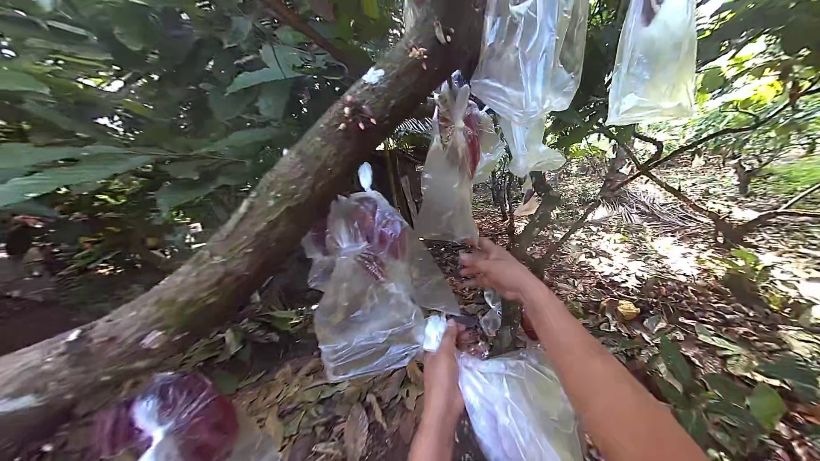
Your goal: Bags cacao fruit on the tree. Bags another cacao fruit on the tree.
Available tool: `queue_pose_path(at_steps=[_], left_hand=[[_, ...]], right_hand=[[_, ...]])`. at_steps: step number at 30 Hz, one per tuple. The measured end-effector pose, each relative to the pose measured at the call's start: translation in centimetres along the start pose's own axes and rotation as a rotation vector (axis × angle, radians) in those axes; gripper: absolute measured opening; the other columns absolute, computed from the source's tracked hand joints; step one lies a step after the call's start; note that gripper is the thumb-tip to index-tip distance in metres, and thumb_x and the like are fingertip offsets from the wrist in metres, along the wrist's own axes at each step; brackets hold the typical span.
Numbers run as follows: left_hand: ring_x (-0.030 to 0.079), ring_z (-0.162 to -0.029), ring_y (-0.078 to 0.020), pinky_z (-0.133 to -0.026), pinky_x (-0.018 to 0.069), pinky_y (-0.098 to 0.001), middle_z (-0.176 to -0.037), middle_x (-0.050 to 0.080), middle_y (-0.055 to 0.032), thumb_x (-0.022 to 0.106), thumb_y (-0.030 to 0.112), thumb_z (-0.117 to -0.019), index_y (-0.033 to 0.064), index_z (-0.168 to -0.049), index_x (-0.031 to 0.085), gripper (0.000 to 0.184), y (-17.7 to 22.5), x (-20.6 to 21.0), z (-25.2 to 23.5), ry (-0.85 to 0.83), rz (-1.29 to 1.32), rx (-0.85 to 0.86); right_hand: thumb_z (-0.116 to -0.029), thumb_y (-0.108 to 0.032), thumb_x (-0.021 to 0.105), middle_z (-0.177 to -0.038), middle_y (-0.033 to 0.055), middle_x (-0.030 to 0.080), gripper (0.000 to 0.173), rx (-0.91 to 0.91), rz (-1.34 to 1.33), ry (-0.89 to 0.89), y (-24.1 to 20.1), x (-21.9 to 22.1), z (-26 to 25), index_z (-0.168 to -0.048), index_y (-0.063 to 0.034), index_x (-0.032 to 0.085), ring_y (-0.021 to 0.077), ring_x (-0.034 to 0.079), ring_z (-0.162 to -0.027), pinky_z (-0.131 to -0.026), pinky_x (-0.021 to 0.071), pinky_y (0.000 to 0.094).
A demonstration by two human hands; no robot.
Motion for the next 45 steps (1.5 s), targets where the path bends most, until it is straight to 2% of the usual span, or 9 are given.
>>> queue_pose_path(at_steps=[5, 11, 16, 18, 21, 26, 31, 37, 45], left_hand=[[0.061, -0.061, -0.0077, -0.057, 0.0522, -0.0198, -0.077, 0.067, -0.0062, 0.056, 0.004, -0.1030, -0.0023, -0.103, 0.060, 0.007, 2.3, -2.4, 1.2, -0.026, -0.083, 0.042], [0.056, -0.059, -0.0040, -0.055, 0.0463, -0.0184, -0.085, 0.071, -0.0049, 0.065, 0.001, -0.0941, -0.0027, -0.106, 0.067, 0.013, 2.9, -0.5, 2.7, -0.238, -0.253, 0.109], [0.054, -0.061, -0.0039, -0.053, 0.0421, -0.0180, -0.096, 0.071, -0.0059, 0.050, 0.011, -0.1067, -0.0016, -0.123, 0.061, 0.024, 5.3, 5.5, 1.1, -0.267, -0.063, 0.154], [0.058, -0.066, -0.0040, -0.056, 0.0438, -0.0173, -0.099, 0.072, -0.0064, 0.047, 0.016, -0.1088, 0.0008, -0.123, 0.060, 0.024, 6.4, 7.4, 0.0, -0.310, 0.034, 0.152], [0.052, -0.058, -0.0047, -0.053, 0.0466, -0.0181, -0.083, 0.062, -0.0028, 0.057, 0.013, -0.1036, 0.0041, -0.110, 0.060, 0.012, 7.3, 9.4, -0.9, -0.320, 0.058, 0.148], [0.070, -0.075, -0.0187, -0.069, 0.0603, -0.0330, -0.088, 0.070, -0.0129, 0.071, 0.003, -0.0928, -0.0014, -0.111, 0.063, 0.021, 8.7, 9.1, -1.4, -0.214, 0.054, 0.119], [0.066, -0.071, -0.0144, -0.066, 0.0581, -0.0281, -0.088, 0.069, -0.0105, 0.071, -0.004, -0.0901, -0.0006, -0.112, 0.061, 0.024, 8.6, 8.1, -1.7, -0.204, 0.076, 0.147], [0.064, -0.073, -0.0152, -0.067, 0.0568, -0.0292, -0.090, 0.067, -0.0101, 0.075, -0.003, -0.0874, 0.0008, -0.111, 0.061, 0.027, 8.5, 7.8, -2.9, -0.173, 0.045, 0.178], [0.058, -0.057, -0.0092, -0.054, 0.0508, -0.0212, -0.080, 0.069, -0.0103, 0.063, -0.002, -0.0971, -0.0016, -0.109, 0.058, 0.013, 7.1, 7.9, -1.8, -0.206, 0.125, 0.075]], right_hand=[[-0.1079, -0.018, 0.051, -0.101, 0.0077, 0.067, 0.025, -0.101, -0.531, 0.247, 0.3, 2.0, -2.6, -0.129, -0.0044, 0.054, 0.0164, 0.067, -0.082, -0.075, 0.0575, 0.0342], [-0.0966, 0.005, 0.061, -0.083, 0.0068, 0.070, 0.010, -0.340, -0.461, 0.425, -0.4, -1.5, 3.8, -0.092, -0.0002, 0.068, 0.0132, 0.068, -0.072, -0.069, 0.0601, 0.0291], [-0.1039, -0.006, 0.044, -0.076, 0.0026, 0.066, 0.021, -0.415, -0.345, 0.380, -3.6, -2.7, 6.2, -0.093, -0.0062, 0.062, 0.0117, 0.066, -0.065, -0.067, 0.0600, 0.0300], [-0.1058, -0.007, 0.041, -0.076, 0.0026, 0.066, 0.023, -0.415, -0.210, 0.397, -4.6, -3.1, 6.7, -0.095, -0.0046, 0.061, 0.0116, 0.066, -0.066, -0.067, 0.0594, 0.0299], [-0.1071, -0.009, 0.041, -0.076, 0.0027, 0.066, 0.027, -0.408, -0.014, 0.344, -4.9, -2.7, 6.8, -0.093, -0.0017, 0.063, 0.0108, 0.066, -0.067, -0.068, 0.0588, 0.0292], [-0.1074, -0.007, 0.043, -0.077, 0.0045, 0.070, 0.030, -0.387, 0.084, 0.238, -4.7, -1.8, 7.0, -0.089, 0.0020, 0.065, 0.0092, 0.068, -0.067, -0.068, 0.0593, 0.0267], [-0.1032, -0.004, 0.053, -0.093, 0.0072, 0.070, 0.015, -0.379, -0.044, 0.273, -4.8, -1.6, 6.8, -0.113, 0.0008, 0.064, 0.0127, 0.069, -0.076, -0.072, 0.0607, 0.0310], [-0.0967, 0.001, 0.065, -0.074, 0.0029, 0.068, 0.005, -0.345, -0.225, 0.409, -4.1, -2.1, 6.1, -0.093, -0.0012, 0.067, 0.0093, 0.065, -0.062, -0.064, 0.0597, 0.0274], [-0.0993, -0.001, 0.062, -0.077, 0.0010, 0.070, 0.009, -0.420, -0.173, 0.367, -3.8, -2.8, 6.0, -0.096, -0.0037, 0.070, 0.0081, 0.066, -0.065, -0.067, 0.0603, 0.0272]])
Point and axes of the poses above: each hand's wrist, its own z-axis away from the middle knuckle, its own x-axis out of the palm, y = z × x, the point moved 8 cm from there along -z, towards the middle knuckle
